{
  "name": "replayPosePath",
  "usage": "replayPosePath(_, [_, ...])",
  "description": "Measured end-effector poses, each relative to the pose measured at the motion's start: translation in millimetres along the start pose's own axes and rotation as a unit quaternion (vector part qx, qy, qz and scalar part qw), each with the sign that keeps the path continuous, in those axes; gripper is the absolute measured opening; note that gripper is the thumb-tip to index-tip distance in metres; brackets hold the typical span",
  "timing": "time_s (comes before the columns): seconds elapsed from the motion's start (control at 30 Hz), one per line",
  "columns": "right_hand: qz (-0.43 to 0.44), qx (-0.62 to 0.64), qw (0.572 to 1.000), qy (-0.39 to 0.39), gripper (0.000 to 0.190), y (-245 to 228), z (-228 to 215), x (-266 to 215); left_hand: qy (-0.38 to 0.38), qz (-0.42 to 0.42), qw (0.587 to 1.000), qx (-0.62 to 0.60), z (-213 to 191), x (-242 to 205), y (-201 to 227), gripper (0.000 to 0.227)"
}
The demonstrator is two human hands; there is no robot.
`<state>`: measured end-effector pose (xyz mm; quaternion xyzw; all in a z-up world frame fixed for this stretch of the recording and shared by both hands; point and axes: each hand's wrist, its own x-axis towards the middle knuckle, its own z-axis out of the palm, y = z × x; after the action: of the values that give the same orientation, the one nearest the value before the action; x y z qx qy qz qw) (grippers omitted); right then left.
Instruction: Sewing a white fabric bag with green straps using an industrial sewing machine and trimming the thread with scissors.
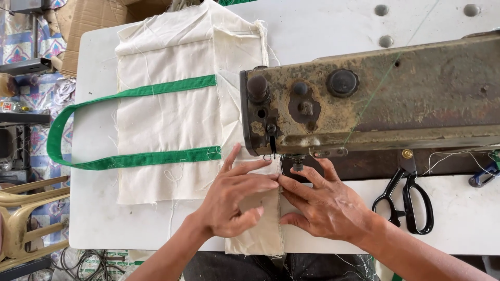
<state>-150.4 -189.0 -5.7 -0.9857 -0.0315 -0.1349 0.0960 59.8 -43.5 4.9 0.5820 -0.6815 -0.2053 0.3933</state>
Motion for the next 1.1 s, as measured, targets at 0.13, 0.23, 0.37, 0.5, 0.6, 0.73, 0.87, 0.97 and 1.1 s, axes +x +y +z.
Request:
replayPosePath(0.13, [-0.001, -0.001, 1.0, -0.023, 0.06, 0.1, 5.0, 0.4, 0.094, -0.009, 0.993, 0.076, -5.9, 2.1, -14.1, 0.018])
replayPosePath(0.23, [-0.003, 0.087, 0.995, -0.055, 0.067, 3.8, 6.7, 0.8, 0.052, 0.052, 0.985, 0.154, -6.0, 1.1, -26.1, 0.026])
replayPosePath(0.37, [-0.012, 0.111, 0.991, -0.07, 0.071, 2.8, 10.1, 0.0, -0.004, 0.062, 0.987, 0.145, -3.1, -2.3, -33.2, 0.042])
replayPosePath(0.5, [0.002, 0.112, 0.992, -0.065, 0.074, -1.0, 8.5, 0.4, -0.047, 0.053, 0.988, 0.138, -6.1, -4.4, -33.6, 0.049])
replayPosePath(0.6, [-0.005, 0.113, 0.991, -0.068, 0.074, 8.4, 13.4, 3.4, -0.064, 0.058, 0.986, 0.14, -8.6, -3.1, -45.6, 0.053])
replayPosePath(0.73, [0.02, 0.091, 0.993, -0.068, 0.067, 16.9, 18.0, 10.8, -0.104, 0.052, 0.979, 0.17, -9.8, 5.8, -61.6, 0.055])
replayPosePath(0.87, [0.012, 0.076, 0.997, -0.031, 0.057, 24.6, 12.5, 15.3, -0.037, 0.052, 0.985, 0.162, -3.1, 10.2, -80.1, 0.05])
replayPosePath(0.97, [0.02, 0.055, 0.998, -0.034, 0.058, 23.2, 9.2, 14.1, -0.035, 0.054, 0.984, 0.167, 0.8, 9.3, -84.0, 0.048])
replayPosePath(1.1, [0.043, 0.073, 0.994, -0.063, 0.069, 23.2, -1.6, 23.5, -0.045, 0.06, 0.981, 0.177, -1.4, 13.1, -86.6, 0.042])
